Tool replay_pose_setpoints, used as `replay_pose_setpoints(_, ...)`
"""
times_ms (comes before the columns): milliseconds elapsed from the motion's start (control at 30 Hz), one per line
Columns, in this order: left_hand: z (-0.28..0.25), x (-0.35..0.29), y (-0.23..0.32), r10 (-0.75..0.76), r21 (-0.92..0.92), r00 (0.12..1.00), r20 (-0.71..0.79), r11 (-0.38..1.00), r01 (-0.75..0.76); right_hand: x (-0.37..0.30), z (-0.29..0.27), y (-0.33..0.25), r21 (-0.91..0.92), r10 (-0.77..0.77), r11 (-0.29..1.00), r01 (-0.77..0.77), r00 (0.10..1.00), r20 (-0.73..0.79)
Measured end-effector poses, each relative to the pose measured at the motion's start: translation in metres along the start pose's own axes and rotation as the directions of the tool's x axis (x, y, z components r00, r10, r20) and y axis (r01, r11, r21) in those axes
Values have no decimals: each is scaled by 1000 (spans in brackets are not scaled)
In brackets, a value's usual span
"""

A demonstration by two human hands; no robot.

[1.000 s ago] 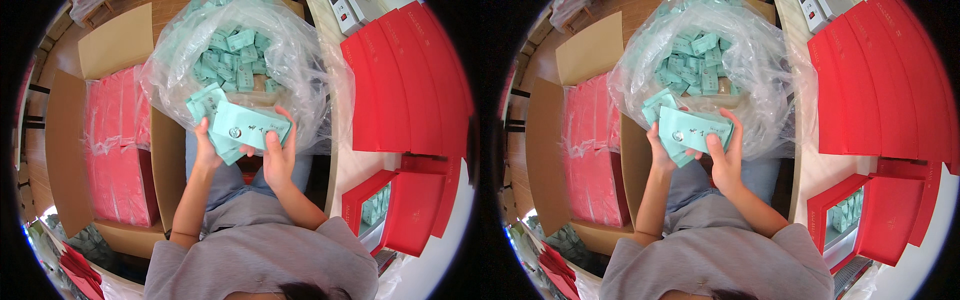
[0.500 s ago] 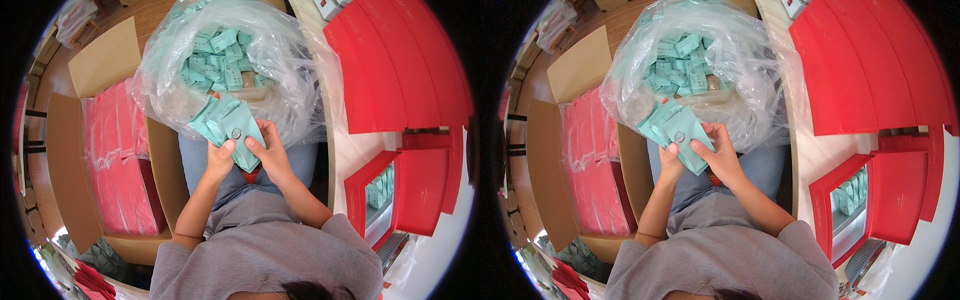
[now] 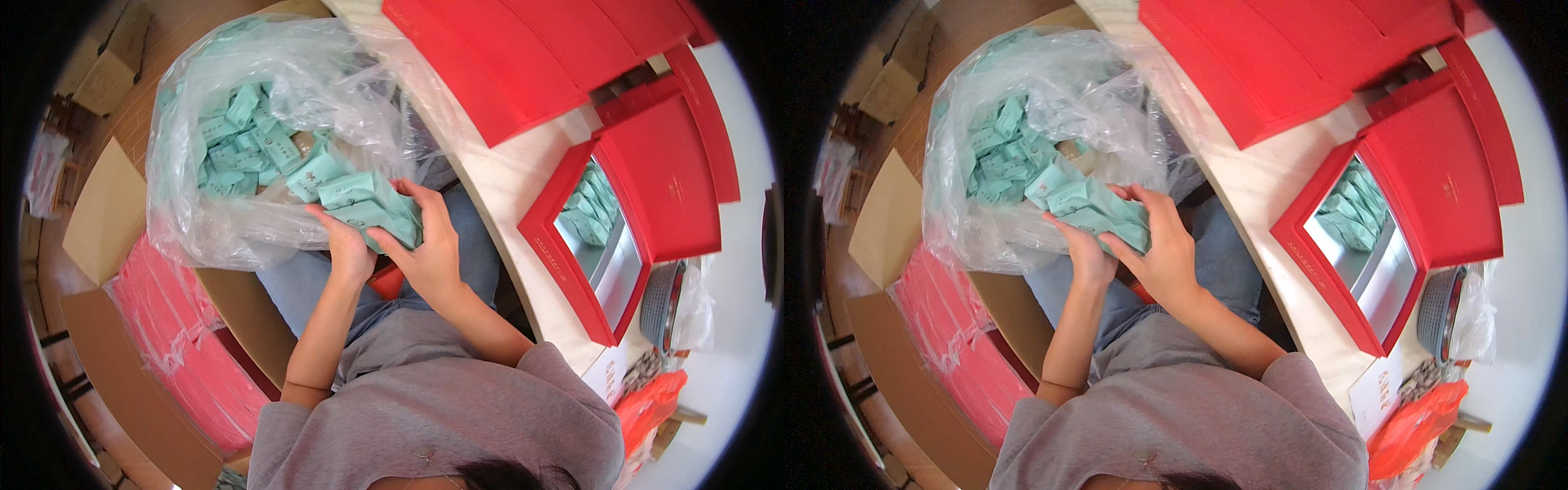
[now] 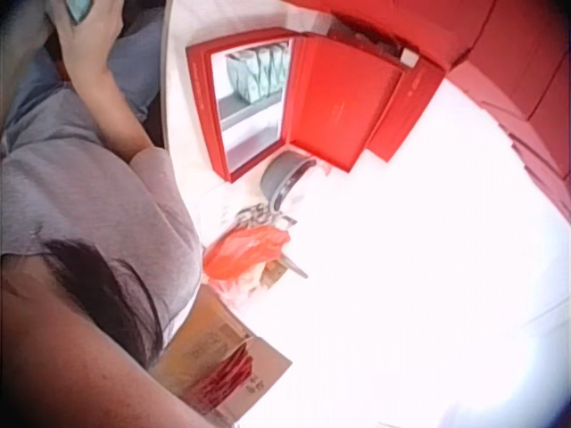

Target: The person takes small, light-green packets from a large plastic bag and places them into a red box with a clear window. They arrange the packets neatly inside the box, close the lid, and stack the finished box with others.

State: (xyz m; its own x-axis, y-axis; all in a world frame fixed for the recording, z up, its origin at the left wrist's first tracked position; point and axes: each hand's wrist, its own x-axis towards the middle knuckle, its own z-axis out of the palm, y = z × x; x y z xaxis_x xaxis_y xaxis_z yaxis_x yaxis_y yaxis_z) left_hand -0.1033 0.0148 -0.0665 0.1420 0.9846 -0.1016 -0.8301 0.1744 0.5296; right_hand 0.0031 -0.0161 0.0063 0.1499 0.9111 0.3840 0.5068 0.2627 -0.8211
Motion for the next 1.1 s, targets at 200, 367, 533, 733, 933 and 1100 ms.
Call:
replay_pose_setpoints(200,14,12,-15,-42,100,943,331,995,9,-3,-22,3,-200,-141,968,153,987,70)
replay_pose_setpoints(367,42,7,-24,-277,308,888,367,937,165,0,-66,9,-110,-79,990,93,989,122)
replay_pose_setpoints(533,36,0,-52,-340,311,881,328,920,239,3,-197,4,-216,-28,973,76,975,220)
replay_pose_setpoints(733,39,2,-72,-447,383,805,389,874,300,-24,-314,11,-493,482,766,-413,876,15)
replay_pose_setpoints(933,40,4,-70,-452,430,823,344,855,289,-13,-304,52,-790,333,590,-165,941,53)
replay_pose_setpoints(1100,26,7,-62,-430,406,851,302,866,293,-3,-258,54,-850,302,491,-190,953,-39)
